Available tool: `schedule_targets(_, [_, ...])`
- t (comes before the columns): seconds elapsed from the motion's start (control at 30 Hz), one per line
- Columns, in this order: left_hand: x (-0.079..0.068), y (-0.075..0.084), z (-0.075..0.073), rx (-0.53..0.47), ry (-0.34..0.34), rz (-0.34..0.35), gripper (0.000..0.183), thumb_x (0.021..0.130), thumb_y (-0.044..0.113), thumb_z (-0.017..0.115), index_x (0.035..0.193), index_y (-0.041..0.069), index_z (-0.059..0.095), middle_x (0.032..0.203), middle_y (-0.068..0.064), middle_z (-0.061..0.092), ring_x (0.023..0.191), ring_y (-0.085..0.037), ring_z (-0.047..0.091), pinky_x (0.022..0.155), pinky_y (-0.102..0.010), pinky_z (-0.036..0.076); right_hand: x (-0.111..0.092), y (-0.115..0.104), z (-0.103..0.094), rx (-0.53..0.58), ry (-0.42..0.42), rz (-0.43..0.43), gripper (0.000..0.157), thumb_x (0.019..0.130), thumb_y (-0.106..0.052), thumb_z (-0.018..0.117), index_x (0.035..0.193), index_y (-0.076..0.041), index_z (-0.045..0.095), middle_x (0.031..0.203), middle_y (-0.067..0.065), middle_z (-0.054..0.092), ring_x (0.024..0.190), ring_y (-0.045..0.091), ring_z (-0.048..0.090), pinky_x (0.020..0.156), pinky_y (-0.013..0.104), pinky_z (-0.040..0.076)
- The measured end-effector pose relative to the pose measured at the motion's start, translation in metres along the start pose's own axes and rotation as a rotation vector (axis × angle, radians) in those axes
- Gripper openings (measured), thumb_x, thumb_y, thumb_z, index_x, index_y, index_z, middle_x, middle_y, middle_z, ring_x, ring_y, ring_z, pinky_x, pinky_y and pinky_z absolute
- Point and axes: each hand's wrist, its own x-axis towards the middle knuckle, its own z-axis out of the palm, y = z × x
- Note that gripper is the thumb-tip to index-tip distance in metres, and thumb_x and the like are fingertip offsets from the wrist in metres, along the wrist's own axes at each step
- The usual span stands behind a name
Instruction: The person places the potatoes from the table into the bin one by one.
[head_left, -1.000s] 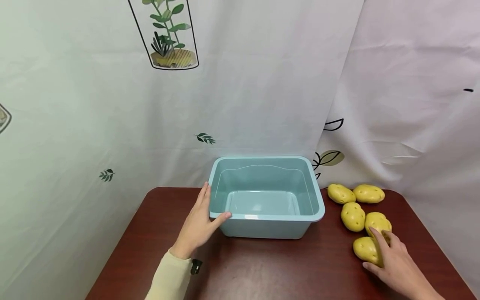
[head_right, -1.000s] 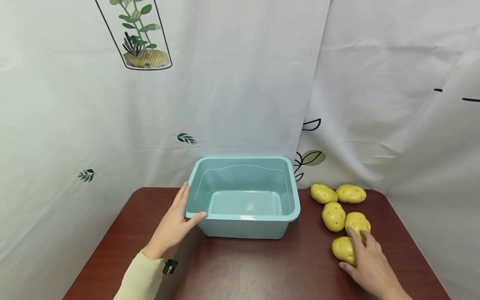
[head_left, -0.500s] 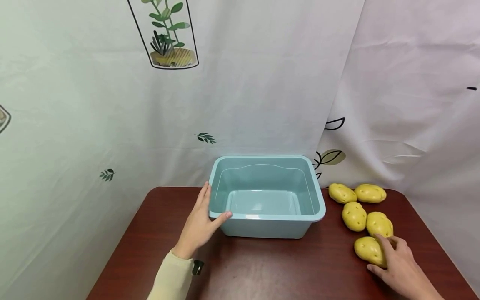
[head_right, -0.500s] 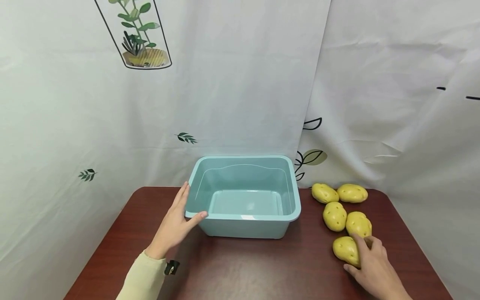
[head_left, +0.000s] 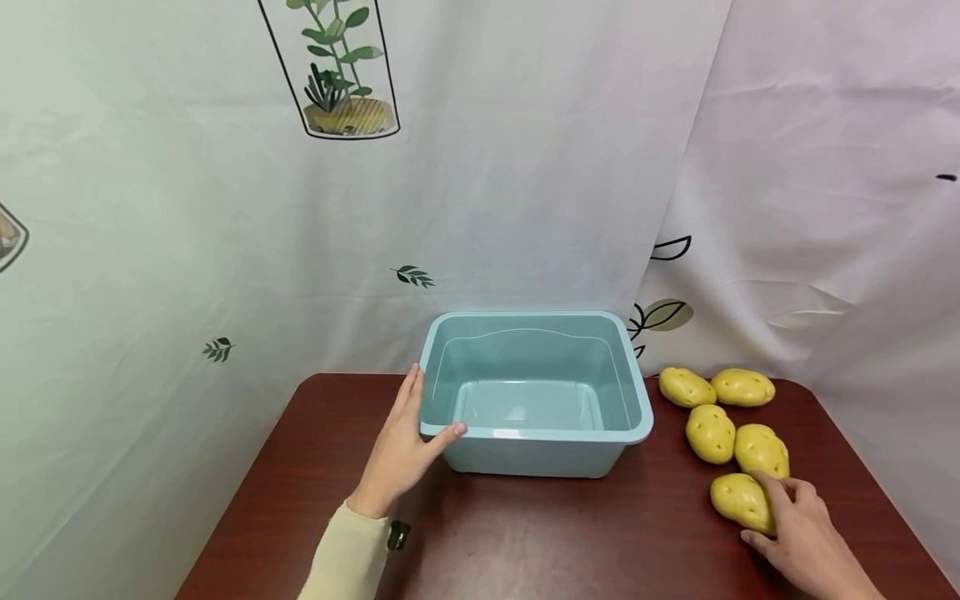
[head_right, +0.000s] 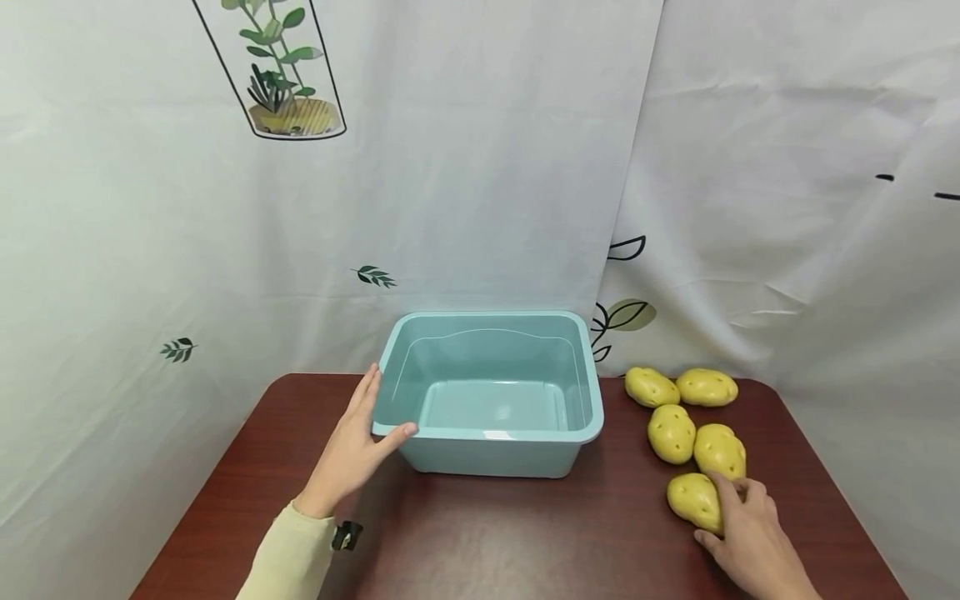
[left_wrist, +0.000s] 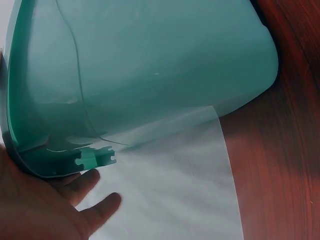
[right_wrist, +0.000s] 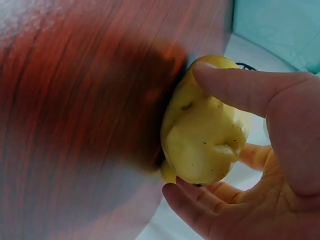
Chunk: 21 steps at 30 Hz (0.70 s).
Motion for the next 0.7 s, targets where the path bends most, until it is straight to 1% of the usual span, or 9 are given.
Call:
schedule_targets(0.23, [-0.001,-0.0003,0.0,-0.003,-0.001,0.001,0.105,0.087,0.055,0.073,0.161,0.008,0.016,0.167,0.009,0.007,0.149,-0.024,0.027,0.109,-0.054,0.038,0.0002,0.0011,0.0007,-0.013,-0.001,-0.001,0.082,0.081,-0.025,0.085,0.138,0.012,0.039,0.118,0.043,0.036,0.105,0.059,0.043,0.073,0.064,0.046])
schedule_targets(0.4, [-0.0013,0.0005,-0.001,-0.003,-0.002,0.001,0.104,0.087,0.053,0.074,0.161,0.006,0.017,0.167,0.01,0.007,0.149,-0.024,0.027,0.11,-0.054,0.038,0.0004,0.0012,0.0011,-0.018,0.006,-0.008,0.081,0.081,-0.025,0.085,0.137,0.012,0.041,0.117,0.043,0.038,0.103,0.058,0.045,0.073,0.063,0.046])
schedule_targets(0.6, [-0.0005,0.0011,-0.0023,-0.005,-0.014,0.003,0.107,0.086,0.06,0.072,0.161,0.006,0.017,0.167,0.01,0.006,0.15,-0.023,0.025,0.112,-0.052,0.036,0.0013,0.0005,0.0006,-0.025,-0.01,0.015,0.083,0.082,-0.032,0.084,0.137,0.014,0.041,0.117,0.044,0.038,0.104,0.058,0.045,0.075,0.064,0.046])
schedule_targets(0.7, [-0.0004,0.0011,-0.0022,-0.023,-0.013,0.001,0.107,0.086,0.057,0.074,0.161,0.006,0.017,0.167,0.01,0.006,0.15,-0.022,0.024,0.112,-0.052,0.035,0.0014,-0.0001,0.0002,-0.026,-0.006,0.015,0.083,0.082,-0.032,0.083,0.137,0.014,0.041,0.117,0.043,0.039,0.104,0.058,0.046,0.076,0.064,0.046])
